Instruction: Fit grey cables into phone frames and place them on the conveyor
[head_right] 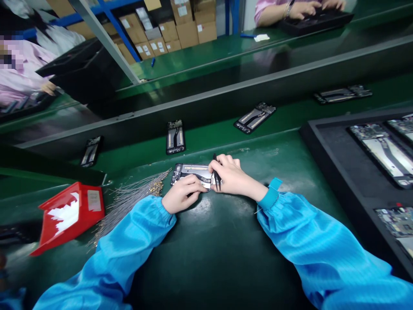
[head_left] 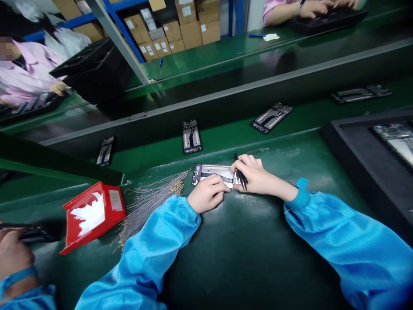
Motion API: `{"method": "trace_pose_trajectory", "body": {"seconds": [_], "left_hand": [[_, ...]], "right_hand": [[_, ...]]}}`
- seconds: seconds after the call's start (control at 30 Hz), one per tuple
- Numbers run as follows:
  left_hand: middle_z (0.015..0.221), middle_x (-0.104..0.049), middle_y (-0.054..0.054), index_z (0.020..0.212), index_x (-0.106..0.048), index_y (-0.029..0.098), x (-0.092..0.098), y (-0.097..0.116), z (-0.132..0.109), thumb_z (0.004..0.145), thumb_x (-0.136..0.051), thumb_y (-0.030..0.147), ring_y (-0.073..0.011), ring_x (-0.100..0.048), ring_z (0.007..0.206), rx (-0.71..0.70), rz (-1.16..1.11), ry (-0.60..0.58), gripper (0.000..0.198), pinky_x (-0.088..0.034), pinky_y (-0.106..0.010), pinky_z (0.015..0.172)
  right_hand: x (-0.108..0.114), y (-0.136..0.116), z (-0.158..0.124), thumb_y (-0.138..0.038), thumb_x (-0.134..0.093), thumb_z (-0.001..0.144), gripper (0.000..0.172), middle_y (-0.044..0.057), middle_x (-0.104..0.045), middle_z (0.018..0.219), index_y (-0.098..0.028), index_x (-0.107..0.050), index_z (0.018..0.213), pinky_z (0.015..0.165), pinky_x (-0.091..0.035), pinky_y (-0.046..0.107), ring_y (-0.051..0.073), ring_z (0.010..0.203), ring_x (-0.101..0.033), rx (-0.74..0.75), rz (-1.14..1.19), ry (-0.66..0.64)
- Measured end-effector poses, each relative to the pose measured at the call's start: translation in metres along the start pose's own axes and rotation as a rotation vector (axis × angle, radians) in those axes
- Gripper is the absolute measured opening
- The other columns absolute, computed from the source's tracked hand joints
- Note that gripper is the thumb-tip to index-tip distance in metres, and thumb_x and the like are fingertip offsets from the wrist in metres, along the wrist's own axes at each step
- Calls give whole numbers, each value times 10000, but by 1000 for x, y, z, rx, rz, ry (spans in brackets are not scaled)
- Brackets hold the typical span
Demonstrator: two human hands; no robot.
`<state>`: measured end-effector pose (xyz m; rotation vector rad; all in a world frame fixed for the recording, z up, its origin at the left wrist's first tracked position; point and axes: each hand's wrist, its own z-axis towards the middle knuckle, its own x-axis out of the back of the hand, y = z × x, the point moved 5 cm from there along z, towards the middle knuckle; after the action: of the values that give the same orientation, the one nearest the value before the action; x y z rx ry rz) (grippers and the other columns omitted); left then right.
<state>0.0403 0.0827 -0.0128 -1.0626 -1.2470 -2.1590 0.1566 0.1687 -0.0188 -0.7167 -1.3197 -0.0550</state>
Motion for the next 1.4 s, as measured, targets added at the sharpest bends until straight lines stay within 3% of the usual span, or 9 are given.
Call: {"method": "trace_pose_trajectory", "body": {"seconds": [0.27,0.53,0.83,1.4], "left_hand": [[756,-550,-43,845,-624,156,0,1,0,768,-401,93,-138,-496,743,0,15,11,244,-435,-260,690],[776,-556,-43,857,-608,164,-2,-1,0,783,-404,114,-140,-504,757,10,20,4,223,-438,-264,701],[696,-516,-18,780,-565,154,0,-3,1,808,-434,141,-127,-489,681,101,72,59,135,-415,-241,657],[681,-471,-4,722,-513,162,-5,-5,6,786,-434,117,-131,-456,672,239,136,81,111,-385,-235,633]], "right_hand": [[2,-1,1,-401,-581,693,307,61,-399,954,-235,-445,913,748,-295,353,248,911,-375,-18,-9,-42],[4,-10,5,-292,-557,678,238,71,-396,939,-221,-459,884,718,-293,337,241,876,-376,-45,-62,-91],[-1,-5,8,-394,-562,736,253,84,-403,1018,-220,-460,888,763,-303,369,258,951,-374,25,21,-100],[4,-15,15,-437,-471,795,254,111,-441,984,-195,-496,871,642,-262,312,252,867,-397,133,-232,-148]]}}
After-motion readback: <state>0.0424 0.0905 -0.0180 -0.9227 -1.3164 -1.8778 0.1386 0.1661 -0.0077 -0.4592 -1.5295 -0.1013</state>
